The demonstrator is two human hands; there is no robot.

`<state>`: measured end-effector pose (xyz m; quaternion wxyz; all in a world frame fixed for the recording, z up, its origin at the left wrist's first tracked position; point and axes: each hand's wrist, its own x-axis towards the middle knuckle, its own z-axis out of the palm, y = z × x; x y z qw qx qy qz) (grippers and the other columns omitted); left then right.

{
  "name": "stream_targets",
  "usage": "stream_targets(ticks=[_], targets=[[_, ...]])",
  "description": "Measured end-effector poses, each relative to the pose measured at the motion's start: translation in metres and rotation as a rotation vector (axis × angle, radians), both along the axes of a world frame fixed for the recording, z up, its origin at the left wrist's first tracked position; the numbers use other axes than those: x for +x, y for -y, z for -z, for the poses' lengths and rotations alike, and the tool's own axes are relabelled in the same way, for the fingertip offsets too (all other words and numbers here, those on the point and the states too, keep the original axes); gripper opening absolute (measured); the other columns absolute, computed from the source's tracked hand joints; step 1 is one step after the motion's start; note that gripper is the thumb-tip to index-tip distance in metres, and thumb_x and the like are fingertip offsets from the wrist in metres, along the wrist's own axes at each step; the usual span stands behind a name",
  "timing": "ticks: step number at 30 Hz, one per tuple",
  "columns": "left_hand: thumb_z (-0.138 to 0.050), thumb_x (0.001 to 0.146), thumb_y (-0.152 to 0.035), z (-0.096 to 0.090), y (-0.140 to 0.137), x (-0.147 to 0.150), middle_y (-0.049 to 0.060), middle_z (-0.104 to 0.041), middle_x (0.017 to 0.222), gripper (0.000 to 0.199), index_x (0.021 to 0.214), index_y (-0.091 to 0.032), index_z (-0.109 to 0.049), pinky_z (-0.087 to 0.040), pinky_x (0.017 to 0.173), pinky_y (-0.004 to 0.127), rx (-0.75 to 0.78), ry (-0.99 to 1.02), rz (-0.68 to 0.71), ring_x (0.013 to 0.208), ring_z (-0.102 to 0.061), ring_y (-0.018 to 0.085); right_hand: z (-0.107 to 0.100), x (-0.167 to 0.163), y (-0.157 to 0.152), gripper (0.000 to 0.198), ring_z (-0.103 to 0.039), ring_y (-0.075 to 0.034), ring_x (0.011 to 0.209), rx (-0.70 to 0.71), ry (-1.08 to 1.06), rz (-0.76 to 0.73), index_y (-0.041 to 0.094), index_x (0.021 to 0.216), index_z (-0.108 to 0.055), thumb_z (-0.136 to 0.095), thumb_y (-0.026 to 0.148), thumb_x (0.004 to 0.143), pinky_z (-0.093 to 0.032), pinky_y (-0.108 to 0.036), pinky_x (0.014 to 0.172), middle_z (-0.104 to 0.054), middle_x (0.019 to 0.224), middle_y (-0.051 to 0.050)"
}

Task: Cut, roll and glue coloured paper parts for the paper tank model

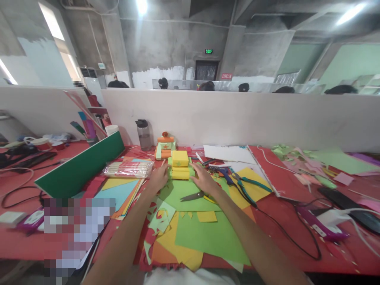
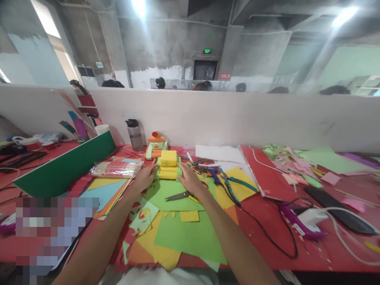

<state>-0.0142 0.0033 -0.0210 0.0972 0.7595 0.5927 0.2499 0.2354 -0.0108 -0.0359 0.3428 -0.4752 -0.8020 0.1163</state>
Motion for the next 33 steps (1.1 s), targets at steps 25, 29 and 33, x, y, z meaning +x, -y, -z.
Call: stream_targets(ticks=[25,29,33], targets=[[-0.042,0.086,-0.007,-0.007,0.002,-0.002,0.011,-0.068,0.121,0.043,0.124,-0.017,-0.06,-0.046,0.097,0.035,0.105,0.065,0.027,0.112,-0.063,0.024,-0.015,0.01,0.004,0.047,-0.055,-0.026,0.123,0.029,0.026,-0.06,0.025,0.133,-0.059,-0.058,0.015,0.087,-0.044,-0.045,0.107,-0.052,0.136,-0.011],[-0.042,0.084,-0.006,-0.013,0.003,-0.002,0.011,-0.065,0.123,0.039,0.115,-0.017,-0.063,-0.046,0.097,0.034,0.196,0.109,0.031,0.113,-0.06,0.023,-0.018,0.009,0.006,0.044,-0.057,-0.026,0.119,0.062,0.047,-0.076,0.023,0.131,-0.059,-0.058,0.016,0.088,-0.046,-0.043,0.104,-0.055,0.129,-0.01],[-0.046,0.082,-0.009,-0.02,0.009,-0.001,0.008,-0.069,0.106,0.032,0.107,-0.017,-0.064,-0.05,0.08,0.029,0.163,0.152,0.099,0.091,-0.064,0.02,-0.022,0.009,0.008,0.038,-0.06,-0.025,0.109,0.063,0.072,-0.054,0.022,0.125,-0.064,-0.059,0.014,0.087,-0.048,-0.04,0.098,-0.058,0.124,-0.01]])
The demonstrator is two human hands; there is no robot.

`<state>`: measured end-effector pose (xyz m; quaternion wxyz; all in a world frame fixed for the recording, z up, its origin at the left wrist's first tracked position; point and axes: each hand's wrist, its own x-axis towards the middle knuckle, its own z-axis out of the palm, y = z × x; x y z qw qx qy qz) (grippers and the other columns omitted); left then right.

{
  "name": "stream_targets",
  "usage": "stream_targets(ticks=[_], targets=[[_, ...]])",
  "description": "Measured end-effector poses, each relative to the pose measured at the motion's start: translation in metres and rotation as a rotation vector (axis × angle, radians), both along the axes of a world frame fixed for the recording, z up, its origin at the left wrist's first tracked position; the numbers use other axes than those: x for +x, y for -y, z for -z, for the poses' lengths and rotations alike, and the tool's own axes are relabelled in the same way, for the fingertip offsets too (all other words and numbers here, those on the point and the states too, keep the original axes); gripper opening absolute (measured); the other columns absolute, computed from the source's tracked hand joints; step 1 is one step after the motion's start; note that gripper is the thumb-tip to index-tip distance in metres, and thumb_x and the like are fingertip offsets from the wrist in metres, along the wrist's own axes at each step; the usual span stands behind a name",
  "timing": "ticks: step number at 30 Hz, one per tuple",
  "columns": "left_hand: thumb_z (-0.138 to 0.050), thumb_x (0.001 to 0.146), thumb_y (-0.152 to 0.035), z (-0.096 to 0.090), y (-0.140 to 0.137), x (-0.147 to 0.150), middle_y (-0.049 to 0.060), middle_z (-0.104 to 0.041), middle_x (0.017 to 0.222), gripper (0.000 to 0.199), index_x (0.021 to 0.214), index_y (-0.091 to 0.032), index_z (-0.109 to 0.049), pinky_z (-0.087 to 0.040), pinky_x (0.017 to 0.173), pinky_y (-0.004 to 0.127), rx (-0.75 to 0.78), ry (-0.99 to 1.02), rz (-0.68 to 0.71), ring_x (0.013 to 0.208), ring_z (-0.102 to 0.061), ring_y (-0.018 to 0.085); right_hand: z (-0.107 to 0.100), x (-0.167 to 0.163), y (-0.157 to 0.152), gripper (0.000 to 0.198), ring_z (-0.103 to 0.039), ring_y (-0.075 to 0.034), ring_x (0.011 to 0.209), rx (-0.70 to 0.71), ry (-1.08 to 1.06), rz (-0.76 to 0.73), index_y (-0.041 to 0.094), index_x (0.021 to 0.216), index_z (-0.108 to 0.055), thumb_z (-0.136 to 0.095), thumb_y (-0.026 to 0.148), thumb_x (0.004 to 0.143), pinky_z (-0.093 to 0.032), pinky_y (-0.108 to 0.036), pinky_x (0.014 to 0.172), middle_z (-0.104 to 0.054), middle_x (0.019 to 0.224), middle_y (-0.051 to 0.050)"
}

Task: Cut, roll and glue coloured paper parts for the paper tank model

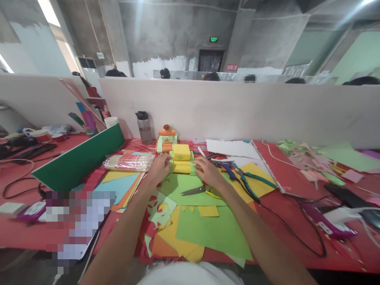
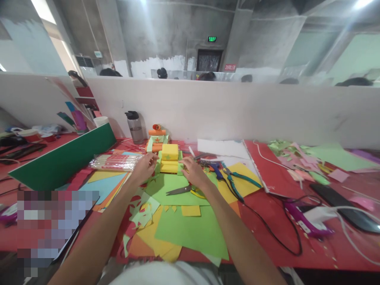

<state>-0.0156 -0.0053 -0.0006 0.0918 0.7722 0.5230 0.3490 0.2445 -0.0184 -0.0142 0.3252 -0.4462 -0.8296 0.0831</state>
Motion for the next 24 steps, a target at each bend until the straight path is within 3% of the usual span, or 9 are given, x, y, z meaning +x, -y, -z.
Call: stream_targets(ticks=[4,8,12,16,24], targets=[[-0.048,0.087,-0.021,-0.008,0.009,0.002,0.003,-0.073,0.089,0.027,0.106,-0.02,-0.067,-0.047,0.067,0.027,-0.181,-0.04,0.274,0.074,-0.064,0.018,-0.013,0.001,0.008,0.021,-0.064,-0.023,0.094,-0.043,0.062,-0.07,0.019,0.109,-0.07,-0.059,0.022,0.091,-0.049,-0.037,0.089,-0.066,0.108,-0.01],[-0.049,0.086,-0.022,-0.01,0.015,0.005,0.002,-0.075,0.093,0.026,0.101,-0.023,-0.071,-0.045,0.068,0.026,-0.216,-0.157,0.461,0.077,-0.065,0.018,-0.025,0.0,0.02,0.021,-0.064,-0.02,0.081,-0.225,0.204,-0.26,0.019,0.101,-0.073,-0.067,0.034,0.088,-0.047,-0.03,0.075,-0.073,0.094,-0.007],[-0.05,0.083,-0.019,-0.005,0.015,0.004,0.003,-0.075,0.103,0.031,0.104,-0.026,-0.072,-0.045,0.071,0.027,-0.225,-0.299,0.443,0.085,-0.067,0.021,-0.03,-0.005,0.026,0.033,-0.062,-0.02,0.08,-0.385,0.34,-0.332,0.019,0.096,-0.072,-0.079,0.045,0.076,-0.041,-0.027,0.067,-0.071,0.086,-0.004],[-0.048,0.09,-0.03,0.0,0.013,0.002,0.004,-0.074,0.113,0.032,0.114,-0.027,-0.069,-0.047,0.078,0.029,-0.234,-0.343,0.41,0.095,-0.068,0.024,-0.032,-0.009,0.03,0.031,-0.058,-0.017,0.075,-0.461,0.422,-0.286,0.018,0.093,-0.069,-0.081,0.039,0.074,-0.035,-0.024,0.059,-0.068,0.088,-0.004],[-0.054,0.089,-0.035,-0.002,0.014,0.004,0.007,-0.071,0.12,0.034,0.12,-0.027,-0.066,-0.047,0.084,0.032,-0.213,-0.337,0.396,0.106,-0.066,0.028,-0.035,-0.008,0.036,0.02,-0.057,-0.02,0.085,-0.416,0.492,-0.303,0.018,0.089,-0.064,-0.072,0.035,0.083,-0.036,-0.025,0.065,-0.065,0.092,-0.005]])
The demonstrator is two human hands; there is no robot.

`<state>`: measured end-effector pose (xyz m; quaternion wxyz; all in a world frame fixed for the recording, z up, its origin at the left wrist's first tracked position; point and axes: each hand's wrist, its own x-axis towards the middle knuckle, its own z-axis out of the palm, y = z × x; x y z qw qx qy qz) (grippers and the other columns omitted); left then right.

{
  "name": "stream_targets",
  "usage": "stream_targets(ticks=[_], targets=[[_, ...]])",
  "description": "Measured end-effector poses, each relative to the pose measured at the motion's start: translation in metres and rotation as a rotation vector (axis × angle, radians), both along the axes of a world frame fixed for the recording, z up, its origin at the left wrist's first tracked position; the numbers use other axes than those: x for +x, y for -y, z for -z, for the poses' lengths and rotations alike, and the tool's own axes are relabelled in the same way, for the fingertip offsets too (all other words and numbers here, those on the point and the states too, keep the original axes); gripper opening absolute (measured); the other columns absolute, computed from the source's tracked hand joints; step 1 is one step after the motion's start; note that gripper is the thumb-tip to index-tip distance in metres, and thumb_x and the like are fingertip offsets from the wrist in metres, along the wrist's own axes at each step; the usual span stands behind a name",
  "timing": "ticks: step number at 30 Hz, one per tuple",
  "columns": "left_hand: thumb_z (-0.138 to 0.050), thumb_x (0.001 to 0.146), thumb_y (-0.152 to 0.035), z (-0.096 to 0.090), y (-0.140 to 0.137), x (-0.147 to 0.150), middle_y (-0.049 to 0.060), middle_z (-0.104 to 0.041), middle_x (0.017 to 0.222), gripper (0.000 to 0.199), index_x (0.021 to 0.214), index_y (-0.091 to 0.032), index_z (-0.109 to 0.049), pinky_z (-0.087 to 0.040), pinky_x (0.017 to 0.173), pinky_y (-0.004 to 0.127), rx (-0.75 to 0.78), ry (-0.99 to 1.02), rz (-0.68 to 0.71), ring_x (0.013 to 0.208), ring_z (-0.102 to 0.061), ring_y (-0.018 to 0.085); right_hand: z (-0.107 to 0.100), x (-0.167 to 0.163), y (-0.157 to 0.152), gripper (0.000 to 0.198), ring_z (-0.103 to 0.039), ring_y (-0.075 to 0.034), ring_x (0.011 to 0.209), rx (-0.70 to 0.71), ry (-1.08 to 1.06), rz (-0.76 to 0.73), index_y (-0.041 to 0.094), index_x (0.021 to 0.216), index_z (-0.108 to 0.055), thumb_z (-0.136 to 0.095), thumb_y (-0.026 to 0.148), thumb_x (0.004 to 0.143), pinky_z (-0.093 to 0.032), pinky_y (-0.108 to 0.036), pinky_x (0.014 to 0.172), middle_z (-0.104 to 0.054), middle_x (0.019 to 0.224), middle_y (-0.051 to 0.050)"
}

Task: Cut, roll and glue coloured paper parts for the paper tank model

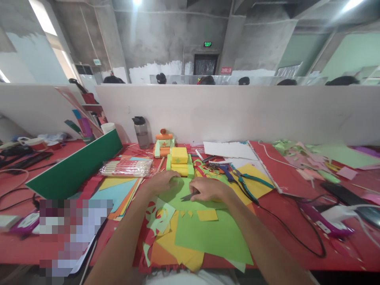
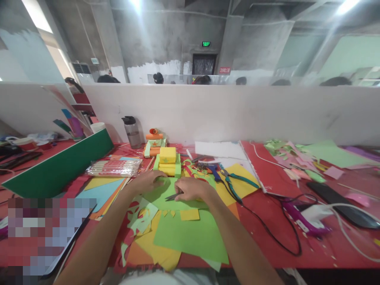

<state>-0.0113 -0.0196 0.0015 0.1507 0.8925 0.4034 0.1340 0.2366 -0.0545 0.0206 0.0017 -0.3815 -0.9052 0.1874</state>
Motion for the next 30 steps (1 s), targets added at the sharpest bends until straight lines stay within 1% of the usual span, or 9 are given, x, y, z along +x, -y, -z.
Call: stream_targets(ticks=[4,8,12,15,17,20,23,26,30], targets=[[-0.06,0.086,-0.037,-0.003,0.001,0.001,0.008,-0.071,0.118,0.037,0.121,-0.026,-0.065,-0.046,0.081,0.033,0.013,-0.032,-0.062,0.103,-0.066,0.029,-0.002,-0.001,0.002,0.018,-0.056,-0.02,0.082,0.027,0.02,0.012,0.018,0.087,-0.061,-0.07,0.032,0.083,-0.034,-0.026,0.064,-0.064,0.09,-0.005],[-0.059,0.088,-0.038,-0.003,0.0,0.003,0.009,-0.074,0.101,0.024,0.099,-0.022,-0.072,-0.045,0.076,0.032,0.081,-0.006,-0.007,0.092,-0.066,0.027,-0.003,-0.002,0.005,0.015,-0.057,-0.02,0.082,0.019,0.003,0.027,0.019,0.093,-0.062,-0.067,0.03,0.085,-0.033,-0.026,0.063,-0.066,0.091,-0.005],[-0.053,0.092,-0.033,0.0,-0.002,0.005,0.008,-0.071,0.088,0.022,0.088,-0.019,-0.069,-0.042,0.075,0.03,0.164,0.055,0.046,0.088,-0.062,0.024,-0.002,0.003,0.003,0.019,-0.059,-0.024,0.093,0.031,-0.041,0.009,0.019,0.107,-0.065,-0.06,0.026,0.09,-0.039,-0.03,0.074,-0.066,0.105,-0.009],[-0.046,0.095,-0.031,-0.001,-0.003,0.005,0.005,-0.068,0.084,0.023,0.087,-0.02,-0.065,-0.038,0.066,0.028,0.133,0.113,0.005,0.075,-0.059,0.02,-0.006,0.011,-0.001,0.027,-0.06,-0.025,0.095,0.036,-0.084,0.021,0.019,0.117,-0.065,-0.054,0.025,0.093,-0.042,-0.033,0.08,-0.064,0.113,-0.012],[-0.043,0.096,-0.032,-0.002,-0.003,0.003,0.002,-0.063,0.076,0.024,0.086,-0.02,-0.061,-0.034,0.06,0.027,0.123,0.165,-0.05,0.067,-0.055,0.017,-0.01,0.018,-0.003,0.028,-0.06,-0.023,0.093,0.035,-0.127,0.027,0.018,0.118,-0.064,-0.053,0.025,0.094,-0.043,-0.033,0.08,-0.064,0.111,-0.011],[-0.04,0.098,-0.034,-0.005,-0.005,0.0,0.0,-0.058,0.07,0.024,0.089,-0.021,-0.058,-0.033,0.059,0.027,0.138,0.284,-0.166,0.062,-0.052,0.017,-0.016,0.028,-0.004,0.023,-0.059,-0.021,0.088,0.031,-0.18,0.042,0.017,0.111,-0.066,-0.053,0.024,0.093,-0.044,-0.03,0.076,-0.065,0.105,-0.01],[-0.041,0.097,-0.036,-0.008,-0.009,-0.002,0.001,-0.06,0.077,0.022,0.093,-0.021,-0.056,-0.036,0.065,0.026,0.176,0.469,-0.284,0.07,-0.055,0.017,-0.017,0.033,-0.004,0.019,-0.058,-0.019,0.081,0.004,-0.18,0.075,0.018,0.105,-0.067,-0.055,0.024,0.091,-0.043,-0.028,0.071,-0.066,0.099,-0.008],[-0.042,0.097,-0.037,-0.011,-0.01,-0.003,-0.001,-0.057,0.077,0.022,0.089,-0.021,-0.055,-0.037,0.066,0.026,0.187,0.652,-0.382,0.071,-0.052,0.016,-0.017,0.029,-0.002,0.02,-0.06,-0.02,0.081,-0.032,-0.139,0.089,0.019,0.104,-0.069,-0.057,0.027,0.091,-0.041,-0.028,0.068,-0.068,0.101,-0.009],[-0.044,0.096,-0.04,-0.013,-0.01,-0.004,-0.003,-0.051,0.074,0.024,0.085,-0.021,-0.052,-0.038,0.065,0.024,0.114,0.858,-0.395,0.068,-0.049,0.014,-0.018,0.02,0.0,0.02,-0.061,-0.021,0.078,-0.041,-0.062,0.077,0.018,0.098,-0.071,-0.058,0.03,0.089,-0.038,-0.028,0.063,-0.07,0.096,-0.009]])
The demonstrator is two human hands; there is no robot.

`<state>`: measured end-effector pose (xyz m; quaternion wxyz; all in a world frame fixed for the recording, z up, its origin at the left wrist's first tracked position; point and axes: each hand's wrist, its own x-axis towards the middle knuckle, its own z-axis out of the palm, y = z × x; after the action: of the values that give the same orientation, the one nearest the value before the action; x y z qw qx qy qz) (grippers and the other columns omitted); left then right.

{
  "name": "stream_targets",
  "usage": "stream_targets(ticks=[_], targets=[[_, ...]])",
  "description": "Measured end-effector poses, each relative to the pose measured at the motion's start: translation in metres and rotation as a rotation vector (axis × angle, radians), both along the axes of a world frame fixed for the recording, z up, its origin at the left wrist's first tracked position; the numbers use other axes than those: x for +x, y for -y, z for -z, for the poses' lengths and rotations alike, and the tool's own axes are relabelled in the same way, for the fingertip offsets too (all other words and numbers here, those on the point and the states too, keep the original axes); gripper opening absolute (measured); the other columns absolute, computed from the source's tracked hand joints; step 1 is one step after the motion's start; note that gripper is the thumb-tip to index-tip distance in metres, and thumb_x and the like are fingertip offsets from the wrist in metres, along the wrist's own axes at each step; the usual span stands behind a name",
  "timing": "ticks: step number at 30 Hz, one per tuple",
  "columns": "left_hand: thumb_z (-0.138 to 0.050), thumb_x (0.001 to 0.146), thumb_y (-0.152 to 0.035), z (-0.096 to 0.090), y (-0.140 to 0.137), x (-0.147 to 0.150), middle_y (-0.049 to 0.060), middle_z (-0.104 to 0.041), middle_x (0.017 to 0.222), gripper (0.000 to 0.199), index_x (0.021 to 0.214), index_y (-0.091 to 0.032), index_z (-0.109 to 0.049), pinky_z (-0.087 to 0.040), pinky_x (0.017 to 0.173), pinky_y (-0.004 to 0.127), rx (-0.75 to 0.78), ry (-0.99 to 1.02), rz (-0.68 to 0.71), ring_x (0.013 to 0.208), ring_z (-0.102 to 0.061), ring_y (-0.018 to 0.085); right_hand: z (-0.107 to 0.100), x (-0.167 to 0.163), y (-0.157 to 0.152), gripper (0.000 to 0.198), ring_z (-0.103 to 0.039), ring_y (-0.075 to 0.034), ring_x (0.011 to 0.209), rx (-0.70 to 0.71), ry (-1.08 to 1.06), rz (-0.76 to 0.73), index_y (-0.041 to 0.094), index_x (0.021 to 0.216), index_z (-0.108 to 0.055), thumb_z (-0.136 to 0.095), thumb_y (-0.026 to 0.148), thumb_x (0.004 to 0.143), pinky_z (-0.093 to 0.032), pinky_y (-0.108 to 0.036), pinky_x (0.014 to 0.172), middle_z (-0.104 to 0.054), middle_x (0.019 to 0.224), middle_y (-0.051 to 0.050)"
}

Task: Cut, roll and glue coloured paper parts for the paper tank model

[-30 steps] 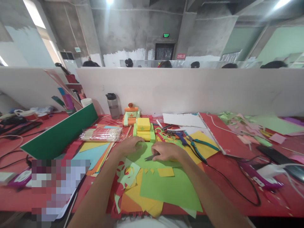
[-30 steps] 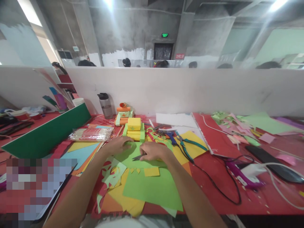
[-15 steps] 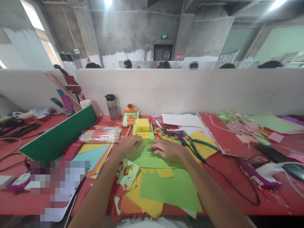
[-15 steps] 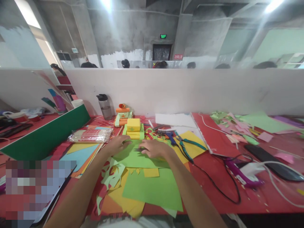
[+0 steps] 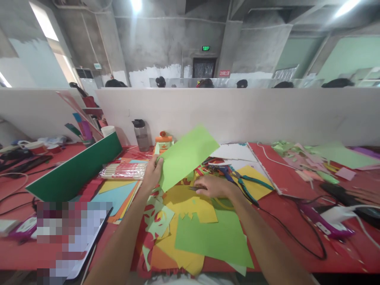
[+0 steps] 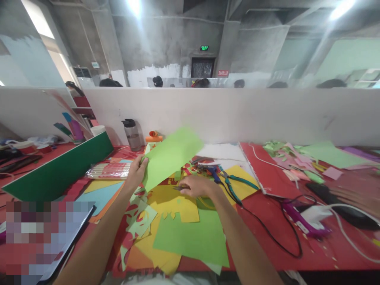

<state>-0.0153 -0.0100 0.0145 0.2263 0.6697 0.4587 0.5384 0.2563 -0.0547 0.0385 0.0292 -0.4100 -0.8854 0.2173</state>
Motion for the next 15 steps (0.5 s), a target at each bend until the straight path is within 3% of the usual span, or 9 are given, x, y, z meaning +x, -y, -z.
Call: stream_targets(ticks=[5,10,15], targets=[[-0.056,0.088,-0.046,0.002,0.0,0.004,-0.002,-0.061,0.081,0.025,0.094,-0.022,-0.055,-0.046,0.067,0.024,-0.162,0.288,0.183,0.072,-0.058,0.014,0.002,-0.004,0.001,0.018,-0.058,-0.018,0.069,-0.006,0.02,0.052,0.02,0.095,-0.071,-0.06,0.032,0.088,-0.034,-0.027,0.058,-0.069,0.083,-0.005],[-0.066,0.078,-0.043,0.005,-0.002,0.007,-0.005,-0.06,0.071,0.027,0.085,-0.022,-0.051,-0.045,0.057,0.022,-0.281,0.411,0.201,0.059,-0.055,0.011,0.008,-0.002,-0.003,0.02,-0.053,-0.016,0.059,-0.02,0.053,0.055,0.02,0.085,-0.07,-0.058,0.034,0.09,-0.032,-0.027,0.056,-0.065,0.07,-0.002],[-0.076,0.07,-0.036,0.007,-0.001,0.009,-0.009,-0.051,0.062,0.037,0.08,-0.022,-0.043,-0.037,0.049,0.018,-0.377,0.453,0.242,0.051,-0.048,0.007,0.015,0.0,-0.01,0.019,-0.065,-0.02,0.079,-0.01,-0.053,0.041,0.019,0.095,-0.073,-0.057,0.027,0.09,-0.043,-0.028,0.068,-0.074,0.094,-0.007]])
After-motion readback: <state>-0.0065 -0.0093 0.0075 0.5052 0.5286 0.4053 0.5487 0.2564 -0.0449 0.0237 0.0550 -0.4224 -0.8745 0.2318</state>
